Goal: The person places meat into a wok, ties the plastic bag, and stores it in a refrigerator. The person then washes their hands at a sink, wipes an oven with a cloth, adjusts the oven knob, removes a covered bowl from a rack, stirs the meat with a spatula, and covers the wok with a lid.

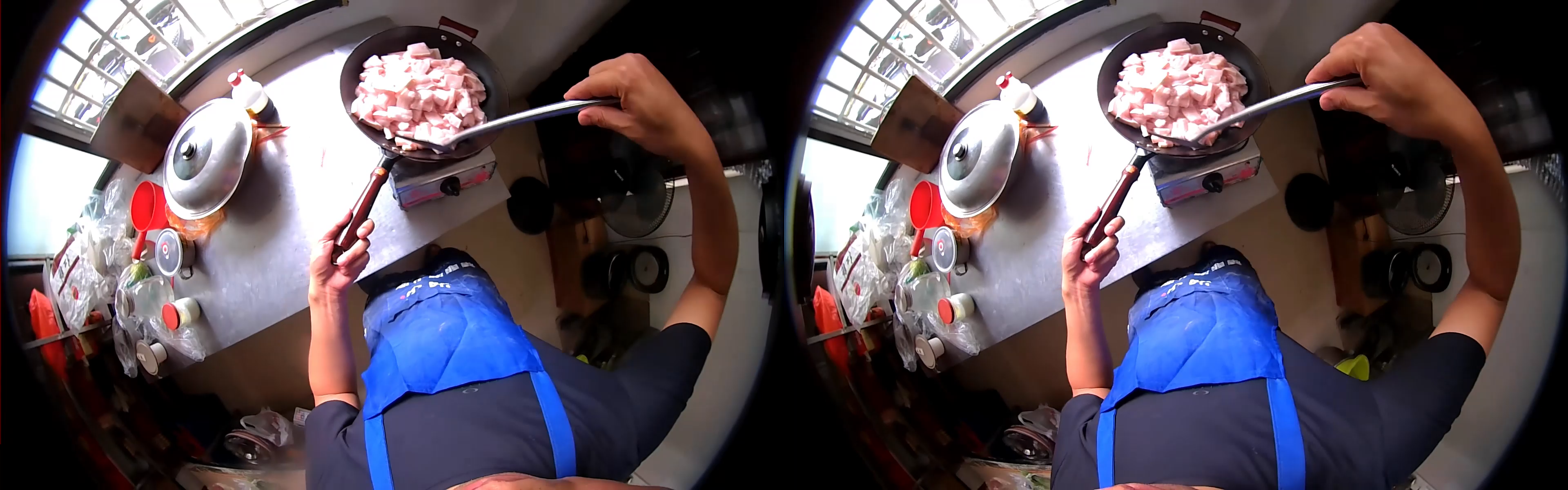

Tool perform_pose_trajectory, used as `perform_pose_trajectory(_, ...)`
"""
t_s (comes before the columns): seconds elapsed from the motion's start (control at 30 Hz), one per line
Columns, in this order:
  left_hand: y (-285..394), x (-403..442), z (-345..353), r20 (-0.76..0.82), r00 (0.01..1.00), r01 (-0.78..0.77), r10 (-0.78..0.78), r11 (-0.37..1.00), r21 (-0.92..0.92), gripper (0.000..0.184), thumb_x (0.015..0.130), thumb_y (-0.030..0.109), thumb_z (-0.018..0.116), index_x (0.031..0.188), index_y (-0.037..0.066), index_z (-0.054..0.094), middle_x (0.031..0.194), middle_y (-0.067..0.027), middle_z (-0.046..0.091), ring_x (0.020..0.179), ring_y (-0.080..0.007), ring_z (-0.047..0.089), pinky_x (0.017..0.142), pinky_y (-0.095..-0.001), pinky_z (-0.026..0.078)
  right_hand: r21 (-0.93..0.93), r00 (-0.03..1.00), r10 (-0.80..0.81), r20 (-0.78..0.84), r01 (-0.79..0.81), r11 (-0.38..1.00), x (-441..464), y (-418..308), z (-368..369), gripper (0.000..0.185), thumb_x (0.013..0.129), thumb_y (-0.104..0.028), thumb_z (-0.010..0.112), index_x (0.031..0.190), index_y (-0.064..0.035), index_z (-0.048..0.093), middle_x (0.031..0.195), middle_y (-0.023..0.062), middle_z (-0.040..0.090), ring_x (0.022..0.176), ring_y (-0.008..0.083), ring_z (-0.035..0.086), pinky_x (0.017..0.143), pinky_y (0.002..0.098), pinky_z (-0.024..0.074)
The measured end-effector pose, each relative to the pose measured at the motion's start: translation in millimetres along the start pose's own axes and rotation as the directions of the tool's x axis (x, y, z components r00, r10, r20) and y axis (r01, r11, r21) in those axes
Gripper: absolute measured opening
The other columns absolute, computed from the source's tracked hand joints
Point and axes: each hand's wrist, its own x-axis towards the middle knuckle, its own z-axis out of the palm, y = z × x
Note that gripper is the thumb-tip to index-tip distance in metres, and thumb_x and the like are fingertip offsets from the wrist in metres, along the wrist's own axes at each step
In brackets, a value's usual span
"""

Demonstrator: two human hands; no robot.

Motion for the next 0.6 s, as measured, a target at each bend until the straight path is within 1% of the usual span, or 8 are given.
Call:
perform_pose_trajectory(0.17,-1,-1,-5,0.041,0.999,-0.001,0.002,1.000,-0.027,0.041,0.108,0.025,0.040,0.141,0.001,0.032,0.086,-0.0110,0.053,0.038,-0.0079,0.039,0.028,-0.0201,0.033,-0.048,0.996,-0.079,0.052,0.081,0.996,21,-18,0,0.022,0.077,-0.010,0.079,0.096,0.0006,0.075,0.077,0.0124,0.067,0.070,0.0295,0.064,0.065,0.0391,0.0507)
perform_pose_trajectory(0.23,-1,-1,0,-0.014,1.000,-0.014,0.014,1.000,-0.022,0.044,0.109,0.024,0.038,0.143,-0.001,0.027,0.082,-0.0103,0.048,0.036,-0.0079,0.041,0.028,-0.0197,0.034,-0.055,0.993,-0.109,0.046,0.112,0.992,25,-23,11,0.023,0.077,-0.011,0.079,0.097,0.0003,0.074,0.078,0.0126,0.068,0.072,0.0309,0.065,0.066,0.0403,0.0511)
perform_pose_trajectory(0.3,-1,0,1,-0.014,1.000,-0.022,0.021,1.000,-0.015,0.044,0.109,0.024,0.038,0.143,-0.001,0.027,0.082,-0.0104,0.049,0.036,-0.0076,0.042,0.027,-0.0190,0.034,-0.051,0.999,-0.047,0.020,0.048,0.998,30,-32,26,0.020,0.080,-0.014,0.077,0.096,-0.0017,0.076,0.083,0.0158,0.070,0.080,0.0339,0.067,0.073,0.0428,0.0533)
perform_pose_trajectory(0.37,0,1,-3,-0.004,1.000,-0.002,0.002,0.999,-0.040,0.044,0.109,0.024,0.038,0.144,0.000,0.027,0.084,-0.0109,0.049,0.037,-0.0075,0.042,0.027,-0.0190,0.034,-0.050,0.999,-0.047,-0.027,0.046,0.998,34,-31,49,0.021,0.084,-0.020,0.074,0.099,-0.0044,0.075,0.081,0.0143,0.069,0.076,0.0339,0.067,0.070,0.0431,0.0535)
perform_pose_trajectory(0.47,1,0,-2,0.000,1.000,-0.003,0.003,1.000,-0.023,0.044,0.109,0.024,0.038,0.144,0.000,0.027,0.085,-0.0110,0.049,0.037,-0.0075,0.041,0.028,-0.0189,0.034,-0.238,0.994,-0.033,-0.108,0.006,0.971,41,-35,93,0.020,0.092,-0.024,0.068,0.101,-0.0067,0.071,0.074,0.0116,0.066,0.069,0.0311,0.067,0.063,0.0418,0.0529)
perform_pose_trajectory(0.5,0,0,-1,-0.002,1.000,0.007,-0.008,1.000,-0.020,0.044,0.109,0.024,0.038,0.144,0.000,0.027,0.085,-0.0110,0.049,0.037,-0.0075,0.041,0.028,-0.0189,0.034,-0.284,0.996,0.025,-0.087,-0.049,0.958,44,-37,104,0.021,0.094,-0.025,0.065,0.100,-0.0063,0.070,0.076,0.0128,0.068,0.067,0.0314,0.068,0.062,0.0416,0.0532)
perform_pose_trajectory(0.57,1,-1,2,-0.011,1.000,0.001,-0.001,1.000,-0.009,0.043,0.109,0.025,0.038,0.143,0.000,0.028,0.085,-0.0109,0.049,0.037,-0.0075,0.041,0.028,-0.0190,0.035,-0.246,0.978,0.137,-0.156,-0.172,0.954,46,-28,117,0.021,0.096,-0.026,0.062,0.099,-0.0067,0.069,0.075,0.0135,0.068,0.068,0.0327,0.068,0.064,0.0422,0.0540)
perform_pose_trajectory(0.6,1,-1,2,0.008,1.000,0.010,-0.010,1.000,-0.014,0.042,0.109,0.025,0.038,0.141,-0.001,0.029,0.084,-0.0105,0.049,0.037,-0.0078,0.041,0.028,-0.0192,0.035,-0.246,0.977,0.142,-0.156,-0.178,0.953,45,-20,122,0.021,0.096,-0.026,0.062,0.099,-0.0067,0.069,0.075,0.0135,0.068,0.068,0.0327,0.068,0.064,0.0422,0.0540)
